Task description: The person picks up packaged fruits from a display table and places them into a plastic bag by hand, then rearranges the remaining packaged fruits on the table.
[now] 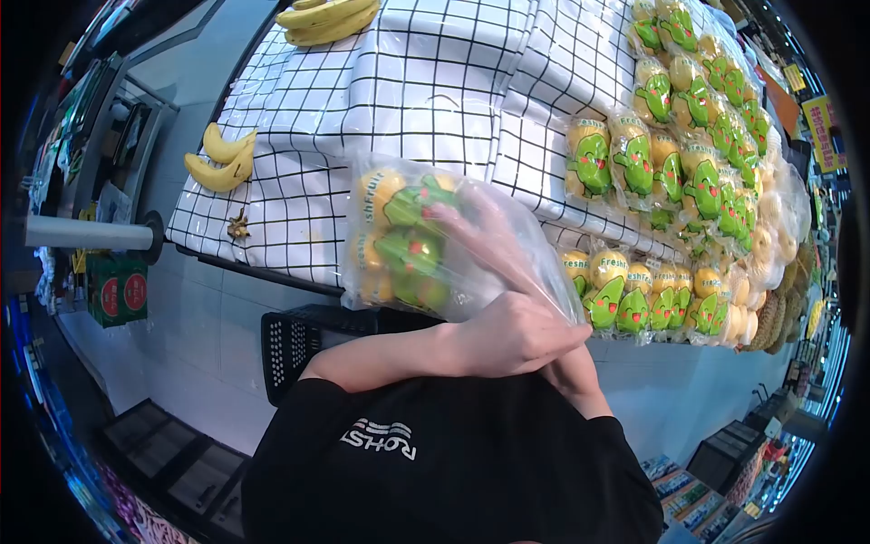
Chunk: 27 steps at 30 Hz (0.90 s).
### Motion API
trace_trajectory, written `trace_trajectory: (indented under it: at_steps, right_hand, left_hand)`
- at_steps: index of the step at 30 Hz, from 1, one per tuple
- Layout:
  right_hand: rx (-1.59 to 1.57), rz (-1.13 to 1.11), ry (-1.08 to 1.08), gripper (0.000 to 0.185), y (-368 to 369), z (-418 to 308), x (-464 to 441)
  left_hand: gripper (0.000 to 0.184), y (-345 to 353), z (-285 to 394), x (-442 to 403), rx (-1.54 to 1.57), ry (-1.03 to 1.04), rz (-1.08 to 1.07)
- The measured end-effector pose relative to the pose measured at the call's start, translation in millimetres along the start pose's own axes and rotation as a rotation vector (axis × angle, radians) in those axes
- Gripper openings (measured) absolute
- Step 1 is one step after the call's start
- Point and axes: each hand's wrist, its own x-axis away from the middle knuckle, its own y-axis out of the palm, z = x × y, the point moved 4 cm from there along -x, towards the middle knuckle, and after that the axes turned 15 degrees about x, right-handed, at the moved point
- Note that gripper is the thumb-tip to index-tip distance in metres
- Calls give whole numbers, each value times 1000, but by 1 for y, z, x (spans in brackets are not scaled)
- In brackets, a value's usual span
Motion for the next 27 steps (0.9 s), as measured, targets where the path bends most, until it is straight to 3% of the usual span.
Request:
trace_trajectory:
  at_steps: [1,2,4,6,7,9,11,13,14,16,19,20,22,25,27]
  right_hand:
    - [55,-9,59,39,5,2,-1]
    - [157,111,-129,42,13,9,0]
    - [261,244,-305,45,2,-11,0]
    - [-296,-204,304,48,-2,-8,1]
    - [-306,-188,315,48,0,-3,7]
    - [-244,7,79,50,-1,-3,17]
    - [-263,104,-10,54,-7,-9,29]
    - [-328,155,-29,59,-10,-14,36]
    - [-351,177,-34,61,-10,-15,38]
    - [-246,292,-93,54,-5,-14,41]
    - [-187,266,-270,53,5,-13,34]
    - [-178,248,-319,54,7,-14,32]
    - [-372,-85,1,53,17,-16,26]
    - [-564,-21,-4,54,22,-20,21]
    - [-605,-35,65,53,17,-16,31]
  left_hand:
    - [27,1,-4,0,13,-3,-15]
    - [29,1,-10,1,-2,-1,-11]
    - [33,-1,-13,0,11,-3,-9]
    - [33,-22,5,-4,-31,3,-50]
    - [33,-36,13,-3,-81,12,-76]
    - [34,-71,18,24,-320,56,234]
    - [36,-102,11,72,-376,-194,776]
    - [41,-130,-16,115,-639,-372,1007]
    - [41,-128,-25,123,-639,-369,993]
    - [38,-122,-46,146,-321,-607,1153]
    - [38,-100,-49,149,-372,-674,1100]
    - [38,-99,-59,158,-269,-566,1171]
    - [38,-102,-62,168,-301,-578,1149]
    - [50,-102,-61,157,-248,-465,1278]
    - [54,-102,-57,156,-274,-481,1252]
